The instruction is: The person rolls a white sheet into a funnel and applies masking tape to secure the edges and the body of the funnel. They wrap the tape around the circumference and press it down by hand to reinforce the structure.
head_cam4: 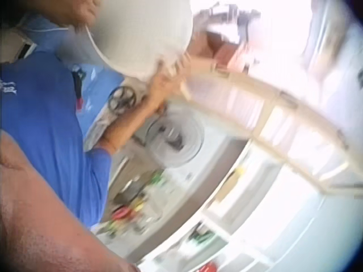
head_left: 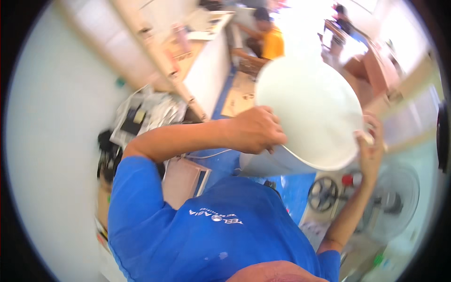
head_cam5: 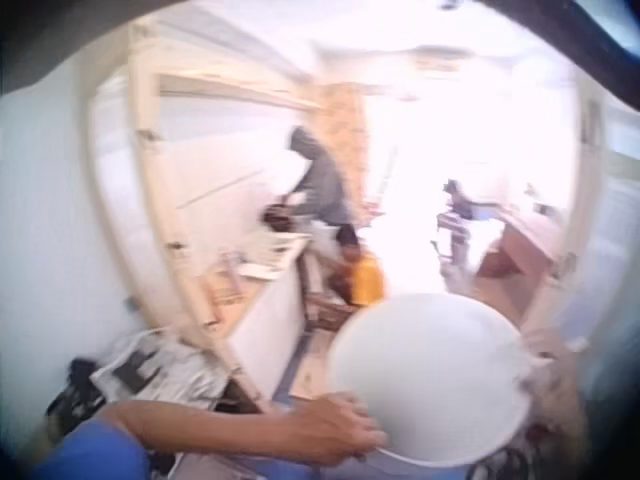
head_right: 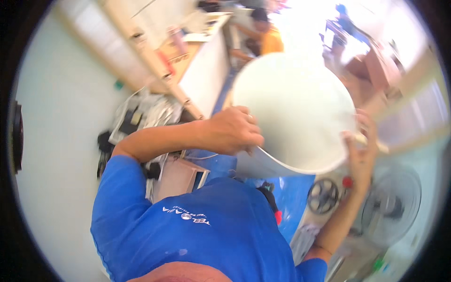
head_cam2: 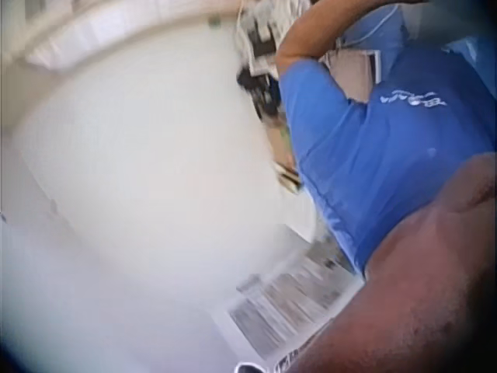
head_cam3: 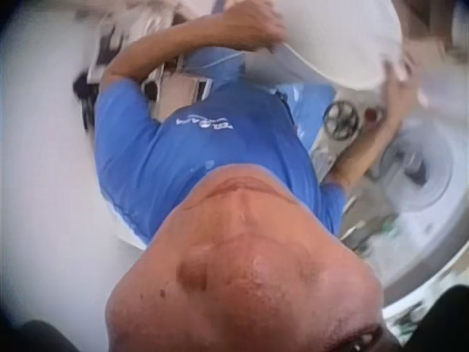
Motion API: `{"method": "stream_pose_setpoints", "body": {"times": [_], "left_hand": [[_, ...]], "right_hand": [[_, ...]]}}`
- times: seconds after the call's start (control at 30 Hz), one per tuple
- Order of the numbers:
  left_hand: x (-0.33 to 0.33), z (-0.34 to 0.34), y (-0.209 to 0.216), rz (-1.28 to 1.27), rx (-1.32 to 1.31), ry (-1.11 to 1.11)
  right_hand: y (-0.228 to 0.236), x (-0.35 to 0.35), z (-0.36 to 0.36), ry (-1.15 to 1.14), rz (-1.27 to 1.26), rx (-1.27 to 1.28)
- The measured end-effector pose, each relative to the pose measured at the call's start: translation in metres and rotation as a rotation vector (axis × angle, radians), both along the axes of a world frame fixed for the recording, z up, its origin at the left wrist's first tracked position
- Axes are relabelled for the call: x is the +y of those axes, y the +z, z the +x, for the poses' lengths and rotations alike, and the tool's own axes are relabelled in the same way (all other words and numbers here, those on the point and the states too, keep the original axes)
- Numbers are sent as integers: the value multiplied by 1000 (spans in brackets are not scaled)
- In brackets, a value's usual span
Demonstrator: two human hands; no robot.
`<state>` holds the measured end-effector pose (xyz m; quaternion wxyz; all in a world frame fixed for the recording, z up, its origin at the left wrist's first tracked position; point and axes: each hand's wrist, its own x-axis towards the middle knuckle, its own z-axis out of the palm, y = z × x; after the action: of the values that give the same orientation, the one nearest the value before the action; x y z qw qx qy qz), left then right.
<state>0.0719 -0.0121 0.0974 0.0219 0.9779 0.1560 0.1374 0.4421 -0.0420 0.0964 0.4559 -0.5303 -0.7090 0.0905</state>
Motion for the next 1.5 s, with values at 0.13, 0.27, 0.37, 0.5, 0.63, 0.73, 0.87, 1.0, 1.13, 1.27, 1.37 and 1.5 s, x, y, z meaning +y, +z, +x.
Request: {"method": "stream_pose_setpoints", "body": {"times": [0.13,0.27,0.37,0.5,0.63,0.73,0.87,1.0,1.13,1.27,1.37,1.5], "left_hand": [[-29,1,-6,22,-13,48],[-35,-23,-21,3,-86,153],[-43,-17,-24,6,-58,231],[-66,-8,-25,-28,-9,311],[-66,6,-26,56,-30,318],[-65,18,-29,60,-21,347],[-58,33,-27,92,-34,380],[-41,27,-20,30,6,401],[-64,12,-3,25,-94,448],[-40,27,4,-18,48,311],[-21,33,-22,19,-71,242],[14,40,-47,114,-222,196]], "right_hand": [[-25,92,71,122,-562,128],[-39,143,33,298,-711,15],[-30,161,35,413,-741,-130],[-20,186,19,389,-695,-353],[-21,223,35,425,-392,-663],[-18,226,28,461,-416,-700],[-15,233,30,412,-408,-723],[-14,237,73,371,-273,-787],[10,199,15,381,-210,-580],[-1,171,40,160,-283,-498],[-31,175,65,169,-105,-557],[-42,208,130,-36,-258,-785]]}}
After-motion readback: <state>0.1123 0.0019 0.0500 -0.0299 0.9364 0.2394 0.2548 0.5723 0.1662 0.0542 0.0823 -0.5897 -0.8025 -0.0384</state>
